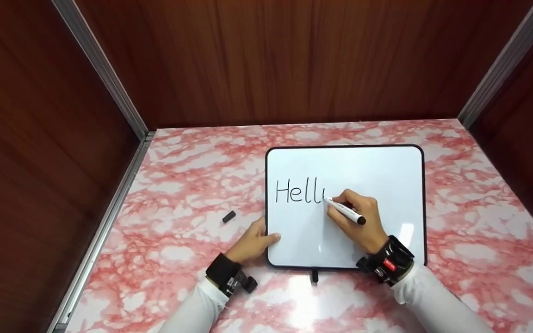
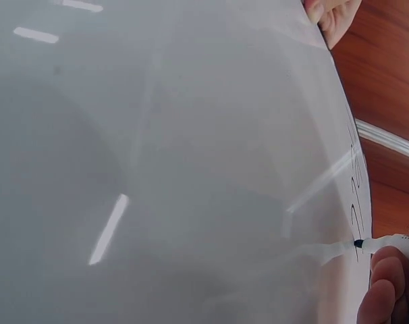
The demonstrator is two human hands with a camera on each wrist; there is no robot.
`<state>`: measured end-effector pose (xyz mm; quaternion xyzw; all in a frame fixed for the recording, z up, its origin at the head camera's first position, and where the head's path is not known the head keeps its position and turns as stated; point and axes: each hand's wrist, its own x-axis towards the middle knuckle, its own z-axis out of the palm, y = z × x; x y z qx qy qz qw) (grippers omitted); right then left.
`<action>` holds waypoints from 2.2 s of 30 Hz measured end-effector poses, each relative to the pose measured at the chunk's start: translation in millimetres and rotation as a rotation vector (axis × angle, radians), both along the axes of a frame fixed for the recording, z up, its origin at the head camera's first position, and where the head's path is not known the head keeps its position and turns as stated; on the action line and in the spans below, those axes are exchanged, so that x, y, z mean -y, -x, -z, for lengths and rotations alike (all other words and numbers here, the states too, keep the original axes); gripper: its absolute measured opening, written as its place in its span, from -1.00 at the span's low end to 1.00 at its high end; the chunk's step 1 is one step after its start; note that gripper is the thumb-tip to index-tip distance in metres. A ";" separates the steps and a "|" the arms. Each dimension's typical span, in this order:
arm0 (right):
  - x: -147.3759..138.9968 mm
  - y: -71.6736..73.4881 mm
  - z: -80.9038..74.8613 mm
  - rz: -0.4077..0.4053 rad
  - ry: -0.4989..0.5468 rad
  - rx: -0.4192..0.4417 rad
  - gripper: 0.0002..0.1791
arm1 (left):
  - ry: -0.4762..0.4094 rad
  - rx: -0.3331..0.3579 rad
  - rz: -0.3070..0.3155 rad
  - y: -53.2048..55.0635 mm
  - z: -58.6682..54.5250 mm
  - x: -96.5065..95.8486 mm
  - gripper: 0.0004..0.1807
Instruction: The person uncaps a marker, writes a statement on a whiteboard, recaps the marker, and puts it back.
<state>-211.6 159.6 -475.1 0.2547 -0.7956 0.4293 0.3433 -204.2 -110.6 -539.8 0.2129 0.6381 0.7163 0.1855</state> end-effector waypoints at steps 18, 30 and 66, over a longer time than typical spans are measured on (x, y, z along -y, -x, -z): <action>-4.8 -3.7 0.0 -0.013 -0.008 -0.011 -0.83 | 0.027 -0.007 -0.018 0.5 0.5 1.8 -0.54; -8.7 -1.3 1.3 0.020 0.008 -0.035 -0.79 | 0.033 0.020 -0.023 -0.9 -1.4 0.8 -0.57; -5.2 12.6 -7.4 0.006 -0.022 -0.061 -0.90 | -0.019 0.004 0.003 0.0 1.2 0.3 -0.56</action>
